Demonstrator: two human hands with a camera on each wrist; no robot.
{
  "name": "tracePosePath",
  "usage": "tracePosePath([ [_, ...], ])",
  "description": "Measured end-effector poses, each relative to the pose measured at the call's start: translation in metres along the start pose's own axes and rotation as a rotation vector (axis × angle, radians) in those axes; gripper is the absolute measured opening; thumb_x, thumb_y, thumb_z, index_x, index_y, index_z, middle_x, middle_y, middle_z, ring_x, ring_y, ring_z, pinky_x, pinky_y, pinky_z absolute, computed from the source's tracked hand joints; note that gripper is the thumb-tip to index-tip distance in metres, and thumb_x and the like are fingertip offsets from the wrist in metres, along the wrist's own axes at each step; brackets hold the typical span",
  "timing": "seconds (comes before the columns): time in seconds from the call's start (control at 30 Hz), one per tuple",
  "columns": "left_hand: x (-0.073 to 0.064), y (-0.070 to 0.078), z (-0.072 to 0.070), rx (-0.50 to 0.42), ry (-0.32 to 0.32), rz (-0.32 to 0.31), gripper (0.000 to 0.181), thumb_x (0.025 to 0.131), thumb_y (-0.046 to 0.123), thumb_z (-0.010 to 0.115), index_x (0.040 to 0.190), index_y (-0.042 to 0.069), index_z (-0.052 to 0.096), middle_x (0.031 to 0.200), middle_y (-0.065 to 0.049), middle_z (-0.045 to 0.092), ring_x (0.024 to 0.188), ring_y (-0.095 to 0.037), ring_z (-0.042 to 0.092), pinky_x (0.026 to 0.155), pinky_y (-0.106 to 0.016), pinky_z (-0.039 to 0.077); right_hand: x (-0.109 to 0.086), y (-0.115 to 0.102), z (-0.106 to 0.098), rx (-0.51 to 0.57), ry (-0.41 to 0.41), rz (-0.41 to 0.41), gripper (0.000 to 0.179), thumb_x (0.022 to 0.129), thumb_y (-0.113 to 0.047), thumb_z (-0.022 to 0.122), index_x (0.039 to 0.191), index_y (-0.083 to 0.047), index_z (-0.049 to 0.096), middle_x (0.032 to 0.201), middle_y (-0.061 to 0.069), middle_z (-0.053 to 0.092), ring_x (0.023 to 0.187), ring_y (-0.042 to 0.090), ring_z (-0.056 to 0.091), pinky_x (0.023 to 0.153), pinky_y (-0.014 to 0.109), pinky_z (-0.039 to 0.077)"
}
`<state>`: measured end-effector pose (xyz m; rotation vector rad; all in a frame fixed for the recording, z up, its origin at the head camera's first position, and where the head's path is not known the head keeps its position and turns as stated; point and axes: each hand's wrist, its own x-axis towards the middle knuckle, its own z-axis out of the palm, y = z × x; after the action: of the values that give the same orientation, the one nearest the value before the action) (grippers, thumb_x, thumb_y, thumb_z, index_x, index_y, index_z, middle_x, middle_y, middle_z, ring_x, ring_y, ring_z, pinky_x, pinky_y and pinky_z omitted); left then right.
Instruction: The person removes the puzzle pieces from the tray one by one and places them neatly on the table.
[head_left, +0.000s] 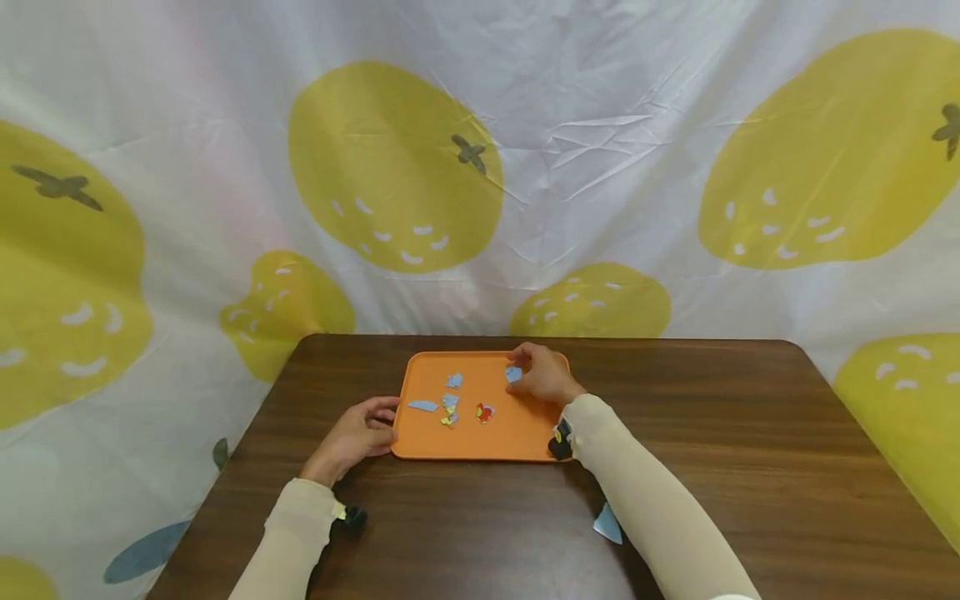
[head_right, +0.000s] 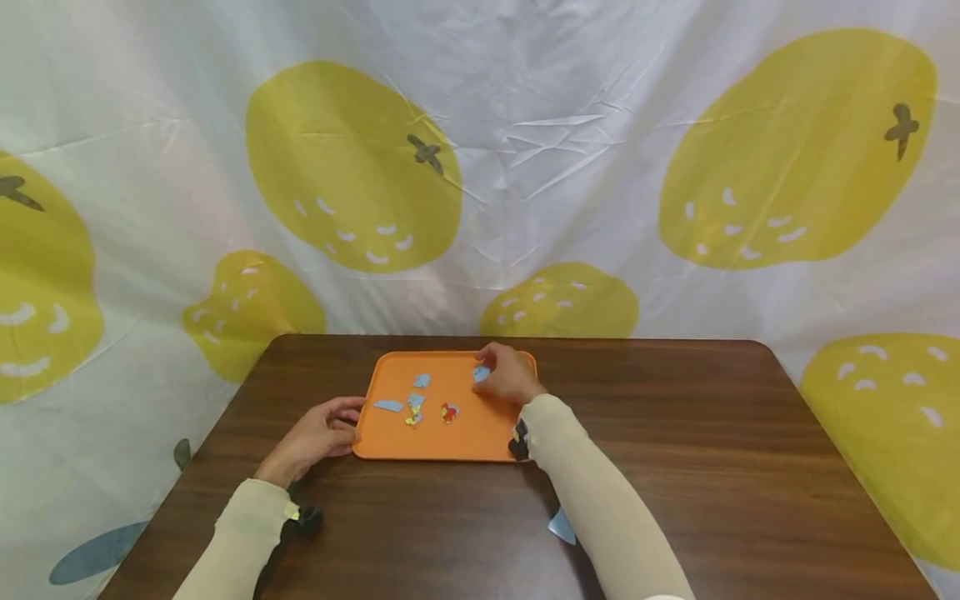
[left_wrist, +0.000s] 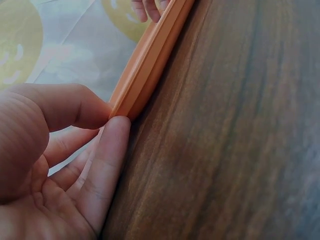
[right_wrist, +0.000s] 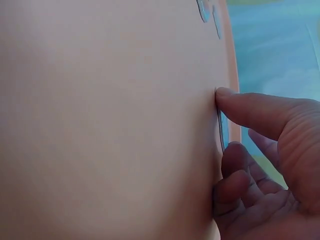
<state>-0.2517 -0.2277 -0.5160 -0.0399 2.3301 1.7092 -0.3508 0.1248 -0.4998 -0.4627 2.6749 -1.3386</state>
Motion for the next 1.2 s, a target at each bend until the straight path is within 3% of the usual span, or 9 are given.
tracePosePath([
  [0.17, 0.001, -0.0012, -0.0004, 0.0, 0.0, 0.001, 0.063, 0.083, -0.002, 0.071, 0.14, 0.015, 0.054, 0.12, -0.014, 0.054, 0.093, -0.021, 0.064, 0.074, -0.037, 0.06, 0.0006, -0.0009, 0.0011, -0.039, -0.012, -0.045, 0.056, 0.075, -0.01, 0.085, 0.125, -0.004, 0.061, 0.118, 0.015, 0.063, 0.107, 0.029, 0.059, 0.093, 0.041, 0.049],
  [0.47, 0.0015, -0.0017, -0.001, -0.009, 0.004, 0.0, 0.062, 0.083, -0.002, 0.071, 0.14, 0.017, 0.055, 0.12, -0.013, 0.054, 0.093, -0.02, 0.064, 0.076, -0.038, 0.06, 0.0012, -0.0016, 0.0007, -0.164, -0.019, -0.089, 0.055, 0.073, -0.015, 0.088, 0.122, -0.009, 0.064, 0.106, 0.009, 0.055, 0.093, 0.021, 0.052, 0.084, 0.033, 0.046],
  [0.63, 0.0005, -0.0019, -0.0003, -0.013, 0.002, -0.005, 0.062, 0.083, -0.002, 0.071, 0.139, 0.019, 0.055, 0.121, -0.013, 0.054, 0.094, -0.021, 0.064, 0.077, -0.038, 0.06, -0.0022, -0.0028, 0.0018, -0.185, -0.037, -0.103, 0.049, 0.075, -0.013, 0.086, 0.119, -0.007, 0.066, 0.109, 0.011, 0.055, 0.091, 0.021, 0.054, 0.081, 0.032, 0.049],
  [0.87, -0.0005, -0.0011, 0.0006, -0.01, -0.004, 0.006, 0.062, 0.084, -0.002, 0.07, 0.14, 0.017, 0.054, 0.121, -0.014, 0.053, 0.093, -0.021, 0.064, 0.076, -0.038, 0.06, -0.0037, -0.0023, 0.0023, -0.153, -0.058, -0.061, 0.044, 0.08, -0.013, 0.081, 0.122, -0.01, 0.068, 0.123, 0.008, 0.065, 0.099, 0.021, 0.059, 0.086, 0.036, 0.051],
  [1.0, -0.0002, -0.0007, 0.0012, -0.015, -0.013, 0.01, 0.062, 0.084, -0.002, 0.069, 0.141, 0.016, 0.054, 0.121, -0.014, 0.053, 0.094, -0.021, 0.064, 0.076, -0.038, 0.06, -0.0032, -0.0001, 0.0018, -0.143, -0.06, -0.086, 0.039, 0.085, -0.014, 0.077, 0.123, -0.012, 0.069, 0.123, 0.005, 0.067, 0.102, 0.019, 0.061, 0.085, 0.033, 0.052],
  [1.2, 0.0002, -0.0024, 0.0001, -0.011, -0.01, 0.007, 0.062, 0.084, -0.002, 0.07, 0.141, 0.017, 0.053, 0.122, -0.014, 0.053, 0.094, -0.021, 0.064, 0.076, -0.038, 0.06, -0.0049, -0.003, -0.0007, -0.079, -0.06, -0.098, 0.051, 0.083, -0.019, 0.08, 0.13, -0.009, 0.062, 0.1, 0.005, 0.069, 0.084, 0.018, 0.062, 0.074, 0.031, 0.052],
])
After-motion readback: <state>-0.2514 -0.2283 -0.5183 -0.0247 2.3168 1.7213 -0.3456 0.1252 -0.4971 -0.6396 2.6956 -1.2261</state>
